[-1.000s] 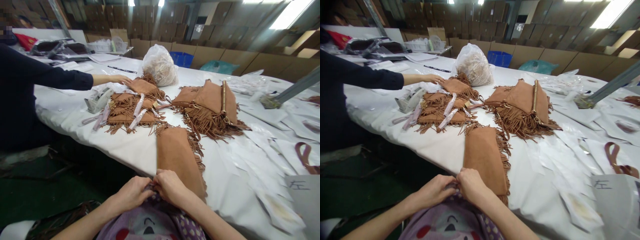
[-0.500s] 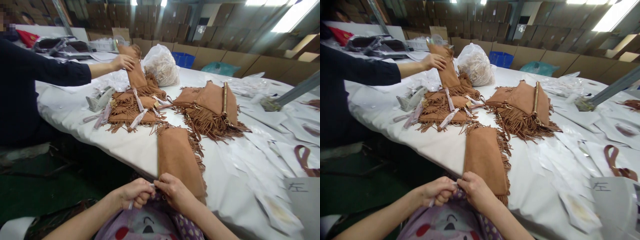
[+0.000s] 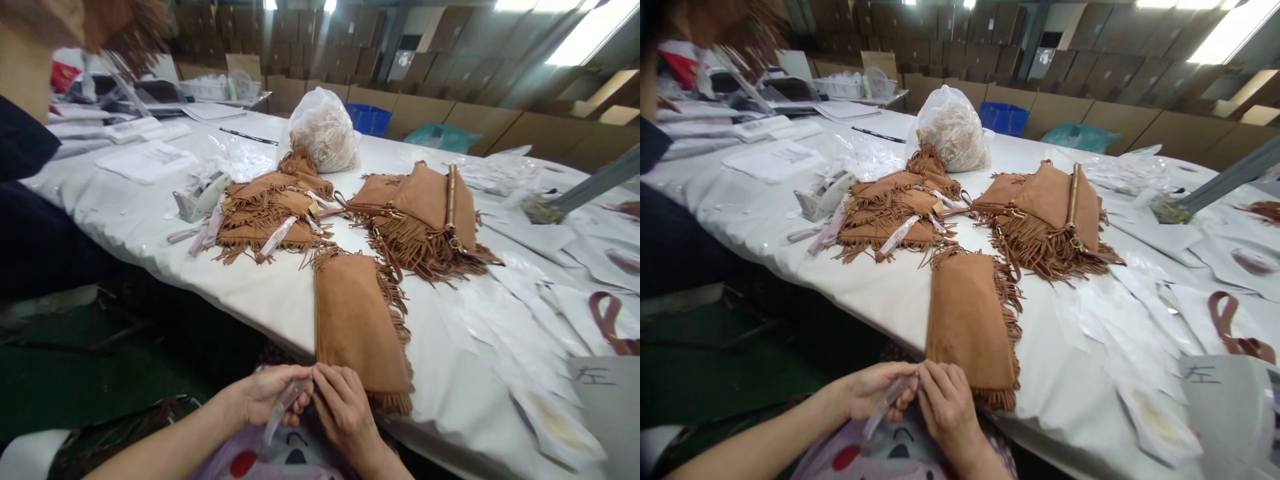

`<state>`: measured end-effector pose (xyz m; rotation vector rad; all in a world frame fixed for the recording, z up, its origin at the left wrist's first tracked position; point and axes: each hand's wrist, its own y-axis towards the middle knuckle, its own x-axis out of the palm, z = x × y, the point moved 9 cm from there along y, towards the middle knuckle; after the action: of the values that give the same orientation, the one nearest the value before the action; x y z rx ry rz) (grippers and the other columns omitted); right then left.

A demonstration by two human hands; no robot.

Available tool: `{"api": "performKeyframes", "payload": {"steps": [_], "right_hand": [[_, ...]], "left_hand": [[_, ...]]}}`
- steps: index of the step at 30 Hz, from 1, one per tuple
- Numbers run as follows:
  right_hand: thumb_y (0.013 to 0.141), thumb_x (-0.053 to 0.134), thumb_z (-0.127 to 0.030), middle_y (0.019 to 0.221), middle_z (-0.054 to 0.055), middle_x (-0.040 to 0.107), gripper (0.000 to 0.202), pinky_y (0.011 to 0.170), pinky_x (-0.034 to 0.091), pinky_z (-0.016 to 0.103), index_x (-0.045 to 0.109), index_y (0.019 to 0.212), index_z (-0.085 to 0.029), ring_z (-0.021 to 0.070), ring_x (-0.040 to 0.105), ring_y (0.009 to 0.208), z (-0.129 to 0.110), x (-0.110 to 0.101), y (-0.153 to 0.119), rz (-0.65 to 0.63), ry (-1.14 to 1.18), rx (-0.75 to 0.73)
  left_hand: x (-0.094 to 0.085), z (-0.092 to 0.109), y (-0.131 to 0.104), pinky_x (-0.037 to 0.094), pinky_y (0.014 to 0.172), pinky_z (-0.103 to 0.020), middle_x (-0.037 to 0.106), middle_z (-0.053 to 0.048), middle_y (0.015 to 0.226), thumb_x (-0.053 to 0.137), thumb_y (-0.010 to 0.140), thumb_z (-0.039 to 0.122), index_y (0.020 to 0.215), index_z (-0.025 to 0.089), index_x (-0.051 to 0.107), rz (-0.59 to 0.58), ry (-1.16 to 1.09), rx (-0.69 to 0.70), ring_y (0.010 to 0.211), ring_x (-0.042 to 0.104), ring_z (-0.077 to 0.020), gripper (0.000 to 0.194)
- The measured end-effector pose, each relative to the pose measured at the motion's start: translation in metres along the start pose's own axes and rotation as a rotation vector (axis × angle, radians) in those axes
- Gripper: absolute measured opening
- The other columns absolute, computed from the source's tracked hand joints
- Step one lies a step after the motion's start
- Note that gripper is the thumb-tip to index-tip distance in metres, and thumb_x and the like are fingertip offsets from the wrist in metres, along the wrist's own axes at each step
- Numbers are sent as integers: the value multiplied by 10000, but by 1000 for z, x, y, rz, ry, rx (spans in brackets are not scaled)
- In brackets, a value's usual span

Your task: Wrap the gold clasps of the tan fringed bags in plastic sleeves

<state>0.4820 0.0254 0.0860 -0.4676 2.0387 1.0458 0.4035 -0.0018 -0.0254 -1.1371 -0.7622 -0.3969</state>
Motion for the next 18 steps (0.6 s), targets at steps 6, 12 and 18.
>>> {"api": "performKeyframes", "payload": {"steps": [6, 12, 18], "right_hand": [[889, 512, -115, 1012, 126, 667, 245, 760, 493, 375, 637, 1093, -171, 214, 599, 894, 5, -2, -4, 116, -45, 24], [901, 471, -108, 987, 118, 673, 241, 762, 461, 379, 647, 1057, -161, 204, 590, 865, 1, 1, -3, 79, -114, -121], [928, 424, -110, 1041, 111, 682, 279, 782, 453, 383, 641, 1094, -171, 193, 601, 869, 1, -5, -3, 2, -111, -200]], "left_hand": [[7, -3, 0, 446, 547, -250, 612, -22, 603, 661, 714, 426, 735, 105, 614, -85, -28, -79, 522, 579, -134, 325], [-6, 13, 0, 368, 445, -201, 580, -8, 544, 686, 691, 416, 697, 111, 600, 172, 206, 118, 435, 488, -88, 316], [-4, 27, -9, 59, 350, -178, 500, 68, 456, 724, 682, 389, 633, 153, 517, 255, 304, 336, 318, 239, -12, 318]]}}
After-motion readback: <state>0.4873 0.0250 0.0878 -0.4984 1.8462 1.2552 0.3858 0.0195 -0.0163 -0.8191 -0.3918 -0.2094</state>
